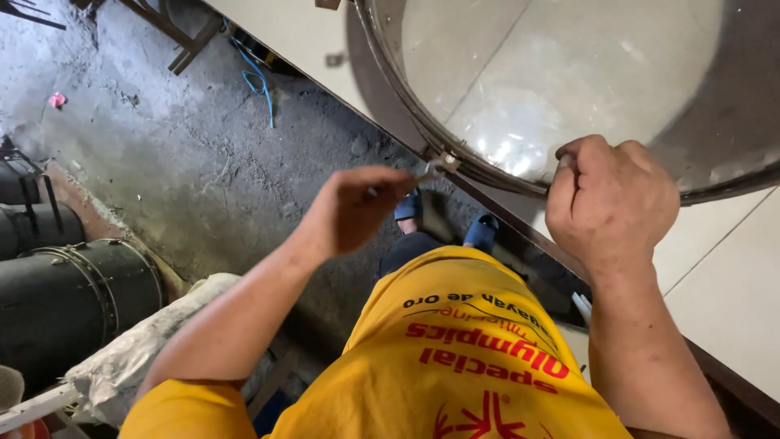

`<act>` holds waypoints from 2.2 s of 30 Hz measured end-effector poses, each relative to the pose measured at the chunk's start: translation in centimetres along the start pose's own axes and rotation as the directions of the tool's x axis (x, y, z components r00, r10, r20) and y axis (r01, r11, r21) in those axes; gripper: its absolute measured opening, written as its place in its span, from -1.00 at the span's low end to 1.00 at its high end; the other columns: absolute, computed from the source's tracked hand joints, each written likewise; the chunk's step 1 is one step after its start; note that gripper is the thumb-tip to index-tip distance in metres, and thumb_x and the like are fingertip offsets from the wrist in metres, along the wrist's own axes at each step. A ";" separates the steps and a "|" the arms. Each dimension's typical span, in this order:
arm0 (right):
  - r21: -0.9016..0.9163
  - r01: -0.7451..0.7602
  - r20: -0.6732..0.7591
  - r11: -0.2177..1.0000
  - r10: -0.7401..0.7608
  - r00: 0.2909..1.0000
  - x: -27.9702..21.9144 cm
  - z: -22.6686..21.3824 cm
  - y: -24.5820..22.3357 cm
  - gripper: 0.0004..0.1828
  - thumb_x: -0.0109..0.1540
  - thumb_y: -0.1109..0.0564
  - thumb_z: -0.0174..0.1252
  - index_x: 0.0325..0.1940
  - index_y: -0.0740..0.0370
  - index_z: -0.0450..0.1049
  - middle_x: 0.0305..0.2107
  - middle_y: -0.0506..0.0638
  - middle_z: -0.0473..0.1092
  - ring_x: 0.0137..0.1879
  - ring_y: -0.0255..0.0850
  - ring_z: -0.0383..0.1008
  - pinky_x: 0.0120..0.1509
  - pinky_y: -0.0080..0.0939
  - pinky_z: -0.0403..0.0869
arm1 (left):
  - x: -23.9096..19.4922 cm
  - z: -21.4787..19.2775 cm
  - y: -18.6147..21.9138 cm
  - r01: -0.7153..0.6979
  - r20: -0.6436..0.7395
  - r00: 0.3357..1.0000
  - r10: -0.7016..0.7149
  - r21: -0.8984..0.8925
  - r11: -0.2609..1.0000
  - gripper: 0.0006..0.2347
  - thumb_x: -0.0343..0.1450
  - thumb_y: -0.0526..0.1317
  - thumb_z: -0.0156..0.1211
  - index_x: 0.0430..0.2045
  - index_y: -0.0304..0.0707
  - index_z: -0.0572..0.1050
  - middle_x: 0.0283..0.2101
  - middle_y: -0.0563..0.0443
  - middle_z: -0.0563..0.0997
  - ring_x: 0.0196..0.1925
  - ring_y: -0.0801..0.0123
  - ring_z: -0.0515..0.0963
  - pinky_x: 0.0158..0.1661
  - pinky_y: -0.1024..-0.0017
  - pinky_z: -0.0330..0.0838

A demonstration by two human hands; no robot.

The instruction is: The person uses a wrench to tighten bolts on the rim of a large metal pot lid. They move around the pot to access different bolts, securing the lid in place.

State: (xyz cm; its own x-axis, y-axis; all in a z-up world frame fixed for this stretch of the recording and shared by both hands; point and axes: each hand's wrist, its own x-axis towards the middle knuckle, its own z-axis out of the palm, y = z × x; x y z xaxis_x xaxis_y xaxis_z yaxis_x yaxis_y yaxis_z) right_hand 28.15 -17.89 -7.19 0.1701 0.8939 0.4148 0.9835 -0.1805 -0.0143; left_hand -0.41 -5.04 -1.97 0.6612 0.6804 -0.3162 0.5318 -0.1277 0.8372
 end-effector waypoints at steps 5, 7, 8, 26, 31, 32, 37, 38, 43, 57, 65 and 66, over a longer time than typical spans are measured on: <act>-0.025 -0.003 0.012 1.000 0.003 1.000 -0.1 0.1 0.0 -0.88 0.38 0.05 0.14 -0.21 -0.11 0.57 -0.55 -0.26 0.36 -0.31 -0.27 0.47 -0.43 -0.30 0.22 | 2.0 -1.3 0.5 0.024 0.004 1.000 -0.024 0.098 0.995 -0.81 0.48 -0.32 0.10 -0.17 -0.07 0.68 -0.11 0.10 0.77 -0.19 0.54 0.72 -0.13 0.53 0.59; -0.037 -0.018 0.021 0.999 0.018 1.000 -0.3 0.2 0.1 -0.89 0.39 0.03 0.16 -0.18 -0.16 0.58 -0.52 -0.27 0.38 -0.28 -0.26 0.49 -0.41 -0.28 0.25 | 2.7 -2.3 1.7 0.131 0.117 0.980 -0.161 0.229 0.965 -0.70 0.50 -0.10 0.00 0.06 -0.04 0.59 0.16 -0.01 0.64 0.18 0.27 0.61 0.19 0.23 0.43; -0.037 -0.017 0.021 0.999 0.018 1.000 -0.3 0.2 0.0 -0.89 0.39 0.03 0.16 -0.18 -0.16 0.58 -0.52 -0.27 0.38 -0.28 -0.26 0.49 -0.41 -0.28 0.25 | 3.0 -2.6 1.5 0.131 0.117 0.980 -0.161 0.229 0.965 -0.70 0.50 -0.10 0.00 0.06 -0.04 0.59 0.16 -0.01 0.64 0.18 0.27 0.61 0.19 0.23 0.43; -0.038 -0.011 0.019 0.999 0.012 1.000 -0.7 0.8 0.3 -0.92 0.39 0.06 0.18 -0.16 -0.11 0.58 -0.48 -0.25 0.40 -0.23 -0.22 0.52 -0.37 -0.26 0.27 | 1.0 6.8 -3.4 -0.117 -0.056 0.993 0.107 -0.670 0.733 -0.90 0.58 -0.35 -0.02 -0.23 -0.06 0.43 -0.51 0.17 0.43 -0.54 0.56 0.37 -0.54 0.56 0.37; -0.046 -0.004 0.043 0.999 0.006 0.999 -0.9 0.9 0.6 -0.91 0.45 0.01 0.16 -0.13 -0.09 0.56 -0.45 -0.25 0.41 -0.20 -0.18 0.53 -0.35 -0.22 0.28 | 1.8 11.3 4.7 0.201 0.189 0.854 -0.485 -0.979 -0.028 -0.82 0.60 -0.22 -0.05 -0.12 -0.38 0.18 -0.28 -0.48 0.56 -0.26 -0.16 0.64 -0.01 -0.25 0.56; -0.042 0.002 0.043 0.999 -0.001 0.999 -0.8 0.8 0.6 -0.91 0.45 0.01 0.16 -0.13 -0.09 0.56 -0.45 -0.25 0.41 -0.20 -0.18 0.53 -0.35 -0.22 0.28 | 2.4 12.3 4.8 0.196 0.185 0.853 -0.488 -0.980 -0.030 -0.82 0.60 -0.22 -0.05 -0.12 -0.38 0.18 -0.28 -0.48 0.56 -0.26 -0.16 0.64 -0.01 -0.25 0.56; -0.050 0.028 0.035 0.998 -0.026 0.999 -1.0 0.6 0.9 -0.91 0.46 0.02 0.16 -0.08 -0.08 0.58 -0.38 -0.28 0.48 -0.18 -0.18 0.53 -0.32 -0.19 0.32 | 2.6 11.5 6.6 0.194 0.162 0.881 -0.444 -0.981 0.026 -0.85 0.58 -0.23 -0.13 -0.21 -0.32 0.11 -0.03 -0.60 0.54 0.11 -0.30 0.56 0.18 -0.24 0.44; -0.047 0.028 0.030 0.998 -0.027 0.999 -0.9 0.8 0.8 -0.91 0.46 0.02 0.16 -0.08 -0.08 0.58 -0.38 -0.28 0.48 -0.18 -0.18 0.53 -0.32 -0.19 0.32 | 2.3 11.2 4.3 0.189 0.157 0.883 -0.443 -0.981 0.030 -0.85 0.58 -0.23 -0.13 -0.21 -0.32 0.11 -0.03 -0.60 0.54 0.11 -0.30 0.56 0.18 -0.24 0.44; -0.064 0.019 -0.013 0.998 -0.020 1.000 -1.0 1.1 0.9 -0.93 0.43 0.01 0.18 -0.15 -0.10 0.53 -0.47 -0.28 0.39 -0.23 -0.25 0.51 -0.37 -0.25 0.23 | -0.9 6.9 0.0 0.301 0.256 0.953 -0.163 -0.871 0.387 -0.75 0.54 -0.12 0.03 -0.13 -0.40 0.36 -0.33 -0.23 0.64 -0.32 0.04 0.71 -0.25 0.17 0.66; -0.061 0.018 -0.017 0.998 -0.019 1.000 -0.8 0.8 0.7 -0.90 0.45 0.01 0.16 -0.14 -0.13 0.57 -0.49 -0.28 0.37 -0.24 -0.27 0.50 -0.38 -0.29 0.24 | -0.6 9.7 1.2 0.077 0.131 0.988 0.076 -0.866 0.495 -0.93 0.59 -0.33 -0.03 -0.16 -0.38 0.37 -0.30 -0.32 0.61 -0.27 0.06 0.71 -0.14 0.18 0.75; -0.042 -0.015 -0.001 0.999 0.015 1.000 -0.8 0.5 0.4 -0.93 0.39 0.03 0.19 -0.16 -0.11 0.57 -0.50 -0.25 0.39 -0.24 -0.21 0.50 -0.40 -0.23 0.26 | 1.8 -1.4 1.1 0.564 0.326 0.743 -0.584 0.164 0.809 -0.68 0.60 -0.30 -0.16 0.23 0.02 0.43 -0.20 0.30 0.48 -0.52 0.66 0.20 -0.42 0.71 0.31; -0.052 -0.014 0.011 0.999 0.014 1.000 -0.8 0.5 0.4 -0.93 0.41 0.02 0.18 -0.15 -0.12 0.56 -0.49 -0.26 0.39 -0.23 -0.23 0.51 -0.39 -0.24 0.27 | 1.8 -2.3 1.4 0.328 0.214 0.896 -0.389 0.274 0.904 -0.69 0.55 -0.22 -0.09 0.17 0.01 0.49 -0.05 0.14 0.55 -0.46 0.60 0.38 -0.37 0.62 0.44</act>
State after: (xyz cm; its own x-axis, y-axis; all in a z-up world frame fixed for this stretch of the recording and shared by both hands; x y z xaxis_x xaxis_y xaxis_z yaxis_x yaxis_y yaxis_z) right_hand 28.45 -18.44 -7.98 0.1846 0.8955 0.4049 0.9765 -0.2139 0.0277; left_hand 0.30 -2.39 -0.33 0.4985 0.5050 -0.7047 0.8423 -0.0900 0.5314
